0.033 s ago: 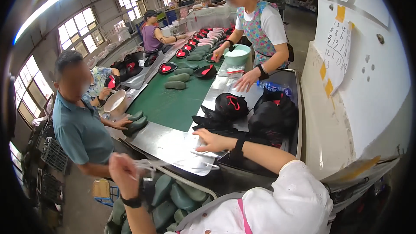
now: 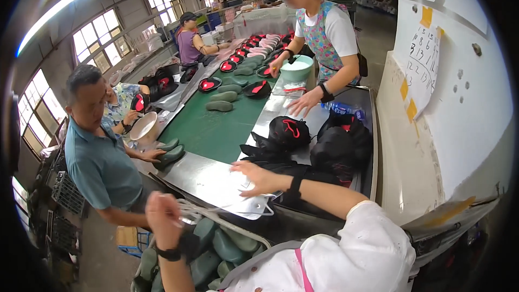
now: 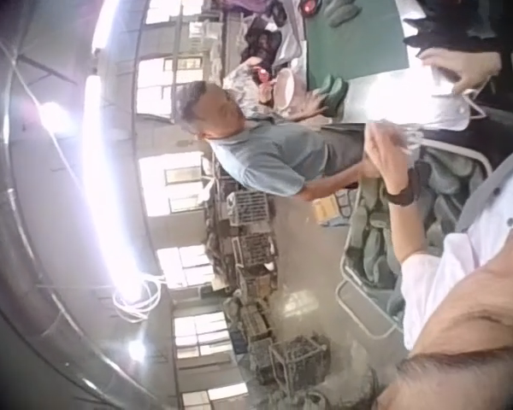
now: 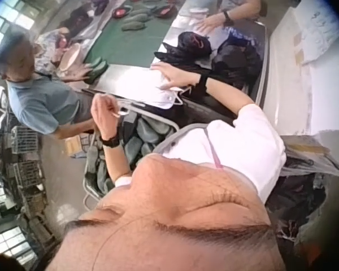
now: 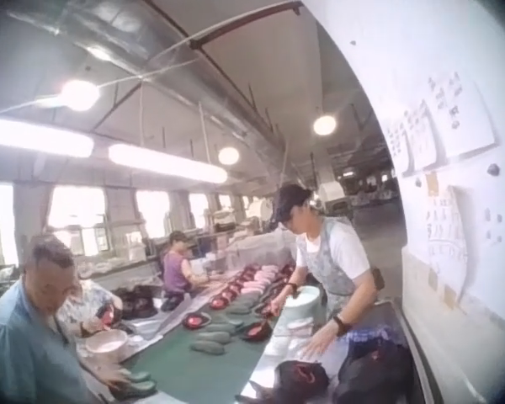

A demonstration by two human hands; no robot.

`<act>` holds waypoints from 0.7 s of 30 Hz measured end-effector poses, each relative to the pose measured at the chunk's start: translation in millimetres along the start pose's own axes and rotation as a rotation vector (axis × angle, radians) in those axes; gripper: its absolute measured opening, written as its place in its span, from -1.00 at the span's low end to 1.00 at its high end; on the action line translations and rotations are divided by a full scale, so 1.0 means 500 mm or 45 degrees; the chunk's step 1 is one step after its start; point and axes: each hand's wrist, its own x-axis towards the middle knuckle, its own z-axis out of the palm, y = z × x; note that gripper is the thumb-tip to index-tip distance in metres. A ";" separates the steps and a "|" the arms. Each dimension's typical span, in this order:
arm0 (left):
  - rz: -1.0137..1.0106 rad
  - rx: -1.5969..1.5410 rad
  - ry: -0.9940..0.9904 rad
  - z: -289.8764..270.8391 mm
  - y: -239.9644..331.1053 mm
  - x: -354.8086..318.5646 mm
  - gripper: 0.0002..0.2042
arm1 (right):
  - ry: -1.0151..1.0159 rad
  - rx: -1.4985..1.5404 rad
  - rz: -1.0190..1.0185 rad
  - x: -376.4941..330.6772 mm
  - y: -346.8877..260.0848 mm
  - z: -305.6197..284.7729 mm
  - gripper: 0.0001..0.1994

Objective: Processing and lacing shoes at various workstations in a shoe manufacturing facility.

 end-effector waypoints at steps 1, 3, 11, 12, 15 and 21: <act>-0.164 0.153 -0.021 0.025 -0.004 -0.011 -0.67 | -0.059 0.242 -0.092 0.029 -0.055 0.003 -0.14; -0.153 -0.044 0.004 0.086 -0.024 -0.008 -0.75 | -0.253 0.547 -0.147 0.038 -0.110 0.053 -0.09; 0.571 0.120 1.044 -0.049 -0.037 0.045 -0.82 | -0.124 0.919 0.769 -0.046 -0.013 0.012 -0.80; 0.545 0.130 1.094 -0.040 -0.060 0.042 -0.82 | -0.011 0.775 0.786 -0.056 -0.001 -0.015 -0.77; 0.120 0.287 0.594 0.038 -0.180 0.029 -0.76 | 0.037 0.442 0.146 -0.056 0.012 0.009 -0.84; -0.794 -0.765 -0.004 0.173 -0.290 -0.004 -0.73 | 0.136 -0.037 -0.014 -0.022 -0.038 0.012 -0.84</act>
